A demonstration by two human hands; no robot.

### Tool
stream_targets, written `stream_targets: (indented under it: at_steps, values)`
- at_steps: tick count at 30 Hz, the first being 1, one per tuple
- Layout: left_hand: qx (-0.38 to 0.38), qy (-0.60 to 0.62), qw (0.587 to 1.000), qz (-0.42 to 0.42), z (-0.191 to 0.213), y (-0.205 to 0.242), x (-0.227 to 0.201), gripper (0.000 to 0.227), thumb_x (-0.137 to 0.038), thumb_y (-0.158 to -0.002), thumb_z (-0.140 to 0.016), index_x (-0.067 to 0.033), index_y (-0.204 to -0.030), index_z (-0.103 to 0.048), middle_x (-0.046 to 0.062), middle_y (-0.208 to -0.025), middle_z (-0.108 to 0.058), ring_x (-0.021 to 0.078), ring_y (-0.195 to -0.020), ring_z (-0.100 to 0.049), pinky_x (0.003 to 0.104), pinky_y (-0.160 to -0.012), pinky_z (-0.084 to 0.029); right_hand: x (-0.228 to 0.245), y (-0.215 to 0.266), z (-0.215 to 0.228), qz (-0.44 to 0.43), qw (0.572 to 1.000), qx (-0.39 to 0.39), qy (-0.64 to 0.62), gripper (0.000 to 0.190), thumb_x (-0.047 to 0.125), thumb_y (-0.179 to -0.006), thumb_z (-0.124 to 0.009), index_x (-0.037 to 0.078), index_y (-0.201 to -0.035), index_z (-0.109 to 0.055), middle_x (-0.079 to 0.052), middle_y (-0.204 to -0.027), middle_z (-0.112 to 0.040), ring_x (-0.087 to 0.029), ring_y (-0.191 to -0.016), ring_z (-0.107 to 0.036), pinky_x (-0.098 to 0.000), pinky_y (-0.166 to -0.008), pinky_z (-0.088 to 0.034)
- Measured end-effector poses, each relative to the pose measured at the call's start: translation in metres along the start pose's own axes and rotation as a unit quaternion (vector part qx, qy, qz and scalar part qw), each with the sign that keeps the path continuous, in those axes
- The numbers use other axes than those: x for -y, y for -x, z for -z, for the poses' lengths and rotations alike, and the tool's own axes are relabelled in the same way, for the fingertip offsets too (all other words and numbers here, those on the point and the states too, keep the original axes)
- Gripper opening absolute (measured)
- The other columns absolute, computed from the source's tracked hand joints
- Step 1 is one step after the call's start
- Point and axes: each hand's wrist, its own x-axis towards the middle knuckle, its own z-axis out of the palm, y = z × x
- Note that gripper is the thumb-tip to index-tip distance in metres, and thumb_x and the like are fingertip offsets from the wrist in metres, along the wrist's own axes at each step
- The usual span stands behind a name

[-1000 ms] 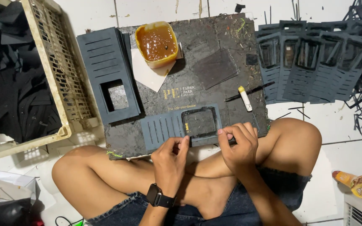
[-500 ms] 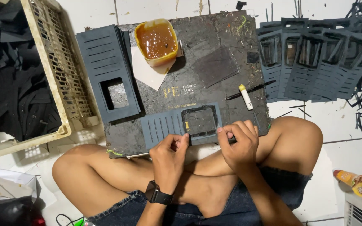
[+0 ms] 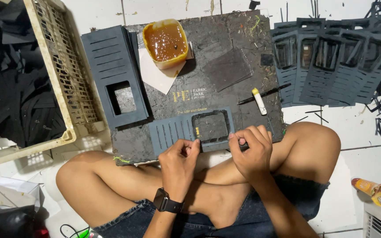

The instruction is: Applying glue to the edges of small rectangular components using a stick

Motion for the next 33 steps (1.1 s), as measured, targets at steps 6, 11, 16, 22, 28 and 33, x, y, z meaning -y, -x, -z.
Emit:
stream_targets:
  at_steps: [6, 11, 16, 22, 28, 33]
  values:
    - [0.008, -0.011, 1.000, 0.006, 0.0011, -0.0004, -0.0012, 0.020, -0.015, -0.084, -0.078, 0.0003, -0.073, -0.072, 0.001, -0.055, -0.062, 0.0101, -0.045, -0.048, 0.025, -0.045, -0.044, -0.0001, 0.0000, 0.0001, -0.001, 1.000, 0.000, 0.003, 0.018, 0.004, -0.083, -0.074, 0.010, -0.073, -0.061, 0.001, -0.068, -0.049, -0.020, -0.068, -0.043, -0.0338, -0.074, -0.036]
    - [0.013, -0.018, 1.000, 0.015, 0.0004, -0.0012, 0.0006, 0.020, -0.016, -0.084, -0.079, 0.0000, -0.073, -0.073, 0.001, -0.055, -0.063, 0.0096, -0.044, -0.048, 0.025, -0.042, -0.043, 0.0007, -0.0004, 0.0002, 0.001, 1.000, -0.001, 0.005, 0.018, 0.003, -0.082, -0.074, 0.010, -0.073, -0.061, 0.000, -0.069, -0.050, -0.020, -0.068, -0.043, -0.0335, -0.073, -0.036]
    - [0.015, -0.023, 1.000, 0.014, 0.0005, -0.0013, 0.0016, 0.020, -0.016, -0.084, -0.079, 0.0004, -0.073, -0.072, 0.002, -0.056, -0.063, 0.0108, -0.046, -0.048, 0.026, -0.045, -0.045, 0.0002, -0.0001, -0.0001, 0.002, 1.000, -0.001, 0.002, 0.017, 0.003, -0.083, -0.074, 0.010, -0.074, -0.061, 0.000, -0.069, -0.050, -0.020, -0.068, -0.043, -0.0332, -0.074, -0.036]
    - [0.014, -0.014, 1.000, 0.000, 0.0008, -0.0017, 0.0019, 0.019, -0.014, -0.083, -0.079, 0.0002, -0.073, -0.073, 0.001, -0.055, -0.062, 0.0106, -0.045, -0.048, 0.025, -0.044, -0.044, -0.0022, 0.0011, -0.0011, 0.007, 1.000, 0.001, 0.005, 0.018, 0.003, -0.082, -0.074, 0.010, -0.073, -0.060, 0.000, -0.069, -0.050, -0.021, -0.069, -0.044, -0.0337, -0.074, -0.036]
    - [0.014, -0.021, 1.000, 0.004, 0.0004, -0.0021, 0.0007, 0.018, -0.015, -0.083, -0.078, -0.0005, -0.073, -0.072, 0.001, -0.055, -0.062, 0.0110, -0.045, -0.049, 0.025, -0.045, -0.045, -0.0034, 0.0019, -0.0016, 0.002, 1.000, 0.005, 0.006, 0.018, 0.004, -0.083, -0.074, 0.010, -0.074, -0.060, 0.000, -0.070, -0.051, -0.021, -0.069, -0.044, -0.0338, -0.075, -0.036]
    - [0.023, -0.024, 0.999, -0.013, 0.0010, -0.0031, 0.0015, 0.018, -0.013, -0.083, -0.078, -0.0003, -0.073, -0.072, 0.002, -0.057, -0.064, 0.0113, -0.046, -0.050, 0.025, -0.045, -0.045, -0.0041, 0.0021, -0.0024, 0.004, 1.000, 0.003, 0.017, 0.020, 0.005, -0.083, -0.075, 0.011, -0.074, -0.059, 0.000, -0.070, -0.049, -0.021, -0.069, -0.044, -0.0339, -0.075, -0.035]
